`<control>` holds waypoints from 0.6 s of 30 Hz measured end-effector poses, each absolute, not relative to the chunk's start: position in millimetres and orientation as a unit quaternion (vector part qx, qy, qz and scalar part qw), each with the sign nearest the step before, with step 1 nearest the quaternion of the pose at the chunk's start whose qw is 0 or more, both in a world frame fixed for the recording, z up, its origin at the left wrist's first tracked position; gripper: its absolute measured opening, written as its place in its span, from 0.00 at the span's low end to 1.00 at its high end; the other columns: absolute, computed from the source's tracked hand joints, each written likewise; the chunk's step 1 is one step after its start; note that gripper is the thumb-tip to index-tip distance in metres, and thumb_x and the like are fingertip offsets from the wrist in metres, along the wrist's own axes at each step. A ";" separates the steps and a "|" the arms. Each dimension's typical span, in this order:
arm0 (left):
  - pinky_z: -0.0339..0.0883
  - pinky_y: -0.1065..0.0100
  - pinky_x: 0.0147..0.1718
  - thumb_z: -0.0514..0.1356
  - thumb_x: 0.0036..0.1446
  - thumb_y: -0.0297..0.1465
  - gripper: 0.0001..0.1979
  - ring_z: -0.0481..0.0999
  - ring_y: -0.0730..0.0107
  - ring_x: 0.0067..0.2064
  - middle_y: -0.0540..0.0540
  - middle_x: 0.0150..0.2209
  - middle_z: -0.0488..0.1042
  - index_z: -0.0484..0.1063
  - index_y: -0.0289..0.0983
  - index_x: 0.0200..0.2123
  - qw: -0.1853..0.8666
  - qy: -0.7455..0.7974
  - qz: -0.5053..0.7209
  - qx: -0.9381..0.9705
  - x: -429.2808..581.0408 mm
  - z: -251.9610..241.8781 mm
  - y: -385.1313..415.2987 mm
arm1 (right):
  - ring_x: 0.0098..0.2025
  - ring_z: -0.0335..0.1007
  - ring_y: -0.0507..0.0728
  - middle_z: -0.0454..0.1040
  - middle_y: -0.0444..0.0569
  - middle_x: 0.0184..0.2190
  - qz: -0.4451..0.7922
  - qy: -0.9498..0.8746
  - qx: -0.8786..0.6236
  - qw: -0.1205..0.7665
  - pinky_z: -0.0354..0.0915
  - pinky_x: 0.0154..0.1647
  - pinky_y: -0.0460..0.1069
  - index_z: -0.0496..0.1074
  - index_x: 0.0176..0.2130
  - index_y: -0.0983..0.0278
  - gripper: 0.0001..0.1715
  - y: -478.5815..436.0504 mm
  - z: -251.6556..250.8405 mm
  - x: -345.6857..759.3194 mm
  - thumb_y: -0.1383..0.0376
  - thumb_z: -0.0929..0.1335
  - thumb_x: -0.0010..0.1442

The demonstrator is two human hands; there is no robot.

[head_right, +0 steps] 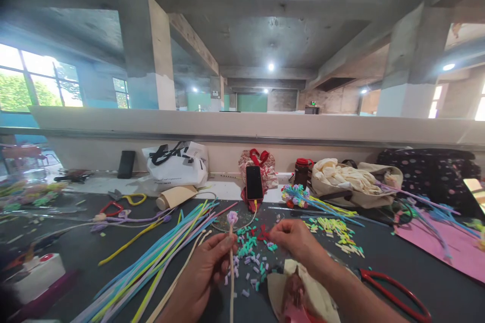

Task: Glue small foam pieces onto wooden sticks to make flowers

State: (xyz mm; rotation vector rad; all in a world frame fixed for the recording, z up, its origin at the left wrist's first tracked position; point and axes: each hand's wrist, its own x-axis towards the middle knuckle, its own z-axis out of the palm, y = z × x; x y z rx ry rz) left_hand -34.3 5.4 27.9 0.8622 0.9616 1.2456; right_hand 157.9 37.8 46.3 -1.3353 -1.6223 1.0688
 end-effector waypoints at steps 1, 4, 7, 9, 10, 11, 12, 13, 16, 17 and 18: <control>0.44 0.83 0.10 0.62 0.42 0.38 0.12 0.56 0.87 0.13 0.57 0.13 0.63 0.68 0.33 0.22 0.620 0.415 0.550 0.376 -35.4 29.8 4.5 | 0.11 0.45 0.44 0.55 0.35 0.09 0.406 -0.638 -0.534 0.378 0.40 0.13 0.42 0.63 0.19 0.65 0.17 40.9 47.0 166.1 0.54 0.67 0.42; 0.44 0.83 0.10 0.63 0.42 0.37 0.12 0.55 0.88 0.12 0.57 0.12 0.63 0.69 0.33 0.21 0.616 0.413 0.556 0.374 -39.1 35.9 2.4 | 0.11 0.45 0.45 0.55 0.35 0.09 0.372 -0.647 -0.558 0.363 0.41 0.12 0.42 0.62 0.19 0.64 0.19 46.7 50.3 185.1 0.51 0.65 0.45; 0.44 0.84 0.10 0.65 0.39 0.34 0.11 0.56 0.89 0.13 0.54 0.17 0.69 0.68 0.34 0.21 0.616 0.410 0.569 0.359 -42.3 39.9 1.4 | 0.12 0.47 0.46 0.55 0.36 0.10 0.345 -0.668 -0.566 0.337 0.42 0.13 0.43 0.61 0.18 0.64 0.22 47.8 51.4 189.8 0.49 0.62 0.49; 0.44 0.84 0.10 0.66 0.38 0.33 0.11 0.55 0.90 0.12 0.54 0.16 0.69 0.68 0.34 0.20 0.633 0.398 0.564 0.350 -43.7 41.3 1.0 | 0.12 0.49 0.46 0.55 0.36 0.09 0.328 -0.689 -0.566 0.314 0.44 0.13 0.43 0.60 0.17 0.64 0.23 47.9 49.2 186.8 0.50 0.61 0.51; 0.43 0.84 0.09 0.66 0.38 0.33 0.11 0.54 0.90 0.11 0.55 0.15 0.68 0.67 0.34 0.20 0.648 0.387 0.558 0.346 -44.1 41.7 0.6 | 0.12 0.50 0.47 0.56 0.37 0.09 0.318 -0.700 -0.564 0.302 0.44 0.13 0.43 0.60 0.16 0.64 0.23 48.2 47.5 184.6 0.51 0.60 0.51; 0.41 0.84 0.09 0.66 0.38 0.33 0.11 0.53 0.90 0.11 0.55 0.14 0.67 0.67 0.34 0.20 0.663 0.374 0.553 0.339 -44.3 42.0 0.1 | 0.12 0.50 0.47 0.56 0.37 0.09 0.309 -0.711 -0.562 0.289 0.45 0.14 0.43 0.60 0.15 0.64 0.23 48.7 45.6 182.4 0.52 0.60 0.52; 0.40 0.84 0.09 0.66 0.38 0.33 0.11 0.51 0.91 0.10 0.56 0.13 0.65 0.67 0.34 0.20 0.678 0.362 0.548 0.330 -44.2 42.4 -0.5 | 0.12 0.51 0.47 0.56 0.37 0.09 0.299 -0.722 -0.559 0.276 0.45 0.14 0.43 0.60 0.15 0.63 0.23 49.4 43.8 180.5 0.53 0.59 0.53; 0.39 0.83 0.09 0.65 0.38 0.33 0.11 0.50 0.91 0.10 0.57 0.12 0.64 0.67 0.34 0.20 0.690 0.353 0.543 0.324 -43.9 42.9 -1.3 | 0.12 0.51 0.47 0.55 0.37 0.08 0.287 -0.734 -0.557 0.263 0.45 0.14 0.43 0.59 0.14 0.63 0.23 50.1 42.3 179.0 0.54 0.59 0.53; 0.38 0.83 0.09 0.65 0.38 0.33 0.11 0.49 0.91 0.10 0.57 0.11 0.62 0.67 0.33 0.21 0.693 0.358 0.534 0.327 -41.3 44.3 -4.0 | 0.15 0.54 0.48 0.58 0.39 0.10 0.235 -0.769 -0.545 0.237 0.46 0.16 0.43 0.61 0.14 0.64 0.18 52.2 39.5 176.4 0.60 0.63 0.49; 0.37 0.83 0.09 0.65 0.39 0.33 0.10 0.49 0.90 0.10 0.57 0.11 0.62 0.67 0.33 0.21 0.684 0.367 0.532 0.337 -40.0 44.7 -4.7 | 0.16 0.56 0.48 0.61 0.39 0.11 0.216 -0.781 -0.538 0.232 0.47 0.17 0.43 0.63 0.15 0.64 0.14 52.9 39.0 175.8 0.63 0.64 0.47; 0.37 0.82 0.09 0.64 0.40 0.33 0.10 0.49 0.90 0.10 0.57 0.11 0.62 0.67 0.33 0.21 0.674 0.376 0.531 0.348 -38.7 44.9 -5.1 | 0.18 0.58 0.49 0.63 0.40 0.14 0.200 -0.792 -0.530 0.227 0.48 0.18 0.43 0.65 0.17 0.65 0.09 53.6 38.5 175.1 0.66 0.64 0.46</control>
